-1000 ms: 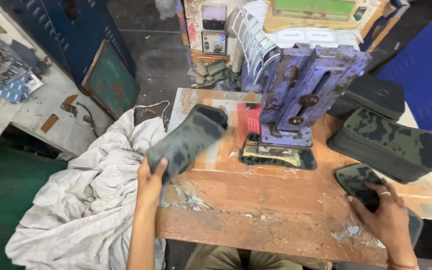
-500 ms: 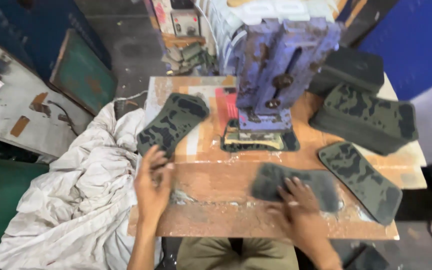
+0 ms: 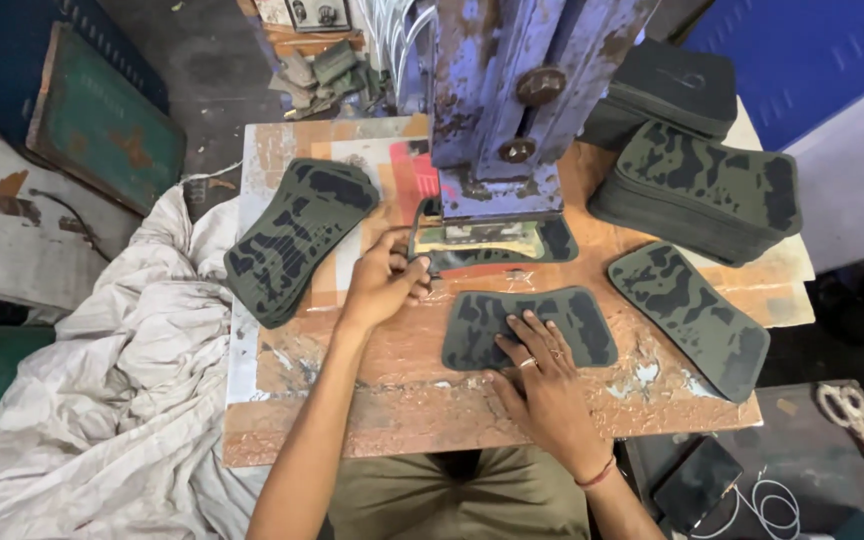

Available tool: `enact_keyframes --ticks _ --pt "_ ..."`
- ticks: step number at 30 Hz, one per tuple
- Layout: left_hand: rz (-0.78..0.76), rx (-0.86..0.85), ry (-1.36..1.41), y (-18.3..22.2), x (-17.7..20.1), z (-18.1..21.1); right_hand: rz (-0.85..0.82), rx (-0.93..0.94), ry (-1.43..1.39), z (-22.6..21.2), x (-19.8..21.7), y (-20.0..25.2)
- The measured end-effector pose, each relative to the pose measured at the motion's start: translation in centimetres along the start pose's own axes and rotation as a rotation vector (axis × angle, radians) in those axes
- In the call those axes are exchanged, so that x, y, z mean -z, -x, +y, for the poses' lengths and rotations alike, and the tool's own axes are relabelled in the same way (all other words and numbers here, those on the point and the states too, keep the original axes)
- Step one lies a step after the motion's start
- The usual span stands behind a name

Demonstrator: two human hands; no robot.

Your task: Using a manual industrial press to process patterned fabric pieces at a workbench.

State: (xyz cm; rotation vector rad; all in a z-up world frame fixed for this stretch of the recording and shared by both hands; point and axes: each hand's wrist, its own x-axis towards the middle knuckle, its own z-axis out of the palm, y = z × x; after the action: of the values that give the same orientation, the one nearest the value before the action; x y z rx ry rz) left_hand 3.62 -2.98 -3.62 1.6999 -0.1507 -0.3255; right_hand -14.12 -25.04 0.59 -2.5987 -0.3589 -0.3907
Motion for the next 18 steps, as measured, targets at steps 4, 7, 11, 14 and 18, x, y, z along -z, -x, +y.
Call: enact_keyframes --ticks 4,7,11,14,18 --pt "-0.042 0.04 0.184 -0.3 -1.6 -1.7 -0.015 -0.011 0.056 -1.3 0.1 0.6" --pt "-0.032 0.011 0.086 3.5 -1.0 0.3 0.015 0.059 0.125 -2.6 -0.4 2.0" --pt "-0.007 -0.042 -0.122 12.8 6.5 -2.4 -0.102 0.077 0.23 -2.3 -0.7 4.0" --pt "-0.06 0.588 -0.113 18.7 13.7 -1.4 -0.133 0.158 0.208 -1.4 -0.1 1.8" --pt "0.15 0.661 -0.062 18.6 12.8 -2.6 -0.09 0.216 0.19 0.2 -2.4 -5.7"
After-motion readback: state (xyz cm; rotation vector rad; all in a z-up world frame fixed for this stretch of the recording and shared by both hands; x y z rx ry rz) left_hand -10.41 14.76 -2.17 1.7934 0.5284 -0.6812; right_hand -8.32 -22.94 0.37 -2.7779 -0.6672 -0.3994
